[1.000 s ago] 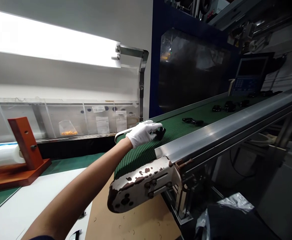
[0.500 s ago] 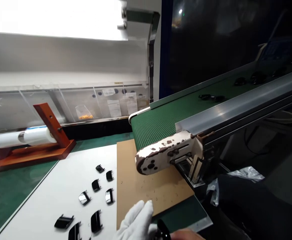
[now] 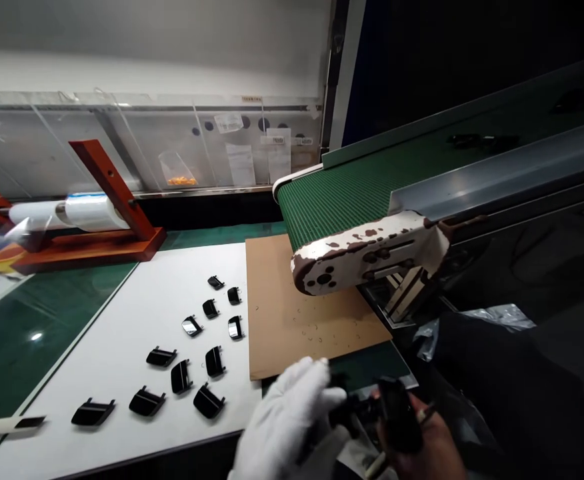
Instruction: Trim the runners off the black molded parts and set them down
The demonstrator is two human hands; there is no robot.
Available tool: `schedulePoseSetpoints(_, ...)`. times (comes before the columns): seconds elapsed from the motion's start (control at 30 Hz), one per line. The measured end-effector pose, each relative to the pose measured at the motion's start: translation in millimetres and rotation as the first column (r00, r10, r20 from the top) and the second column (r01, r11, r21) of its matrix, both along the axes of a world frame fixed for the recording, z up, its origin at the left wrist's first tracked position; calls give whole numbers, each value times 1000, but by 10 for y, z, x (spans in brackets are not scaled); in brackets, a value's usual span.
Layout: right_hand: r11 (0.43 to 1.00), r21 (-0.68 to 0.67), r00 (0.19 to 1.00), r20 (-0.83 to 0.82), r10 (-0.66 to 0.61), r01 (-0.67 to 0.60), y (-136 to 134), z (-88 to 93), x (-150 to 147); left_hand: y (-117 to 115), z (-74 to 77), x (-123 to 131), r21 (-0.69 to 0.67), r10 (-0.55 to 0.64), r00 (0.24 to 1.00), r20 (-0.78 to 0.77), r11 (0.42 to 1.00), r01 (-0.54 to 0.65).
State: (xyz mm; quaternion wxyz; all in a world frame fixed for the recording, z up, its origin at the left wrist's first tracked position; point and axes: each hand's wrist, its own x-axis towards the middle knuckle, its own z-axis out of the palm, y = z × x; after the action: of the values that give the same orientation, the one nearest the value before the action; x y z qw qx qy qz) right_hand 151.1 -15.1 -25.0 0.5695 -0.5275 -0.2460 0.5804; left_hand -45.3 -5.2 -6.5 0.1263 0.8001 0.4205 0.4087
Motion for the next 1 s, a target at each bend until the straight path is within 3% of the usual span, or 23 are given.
schedulePoseSetpoints(0.1, 997, -35, 981, -183, -68, 63, 30, 39, 89, 19, -43, -95, -214, 65, 984, 163, 976, -29)
schedulePoseSetpoints(0.23, 996, -65, 934, -349, -74, 54, 39, 67, 73, 56, -120, 27, -385, -21, 957, 289, 913, 136)
schedulePoseSetpoints(0.4, 995, -92, 893, -444, -77, 40, 5, 87, -39, 57, -79, 322, -428, -50, 905, 423, 869, 248)
schedulePoseSetpoints(0.6, 996, -91, 914, -402, -43, 7, -65, 34, -64, 83, -65, 357, -455, -25, 830, 557, 827, 330)
schedulePoseSetpoints(1.0, 994, -103, 970, -242, 6, -31, -78, 72, -88, 109, -102, 336, -388, -20, 843, 538, 882, 268)
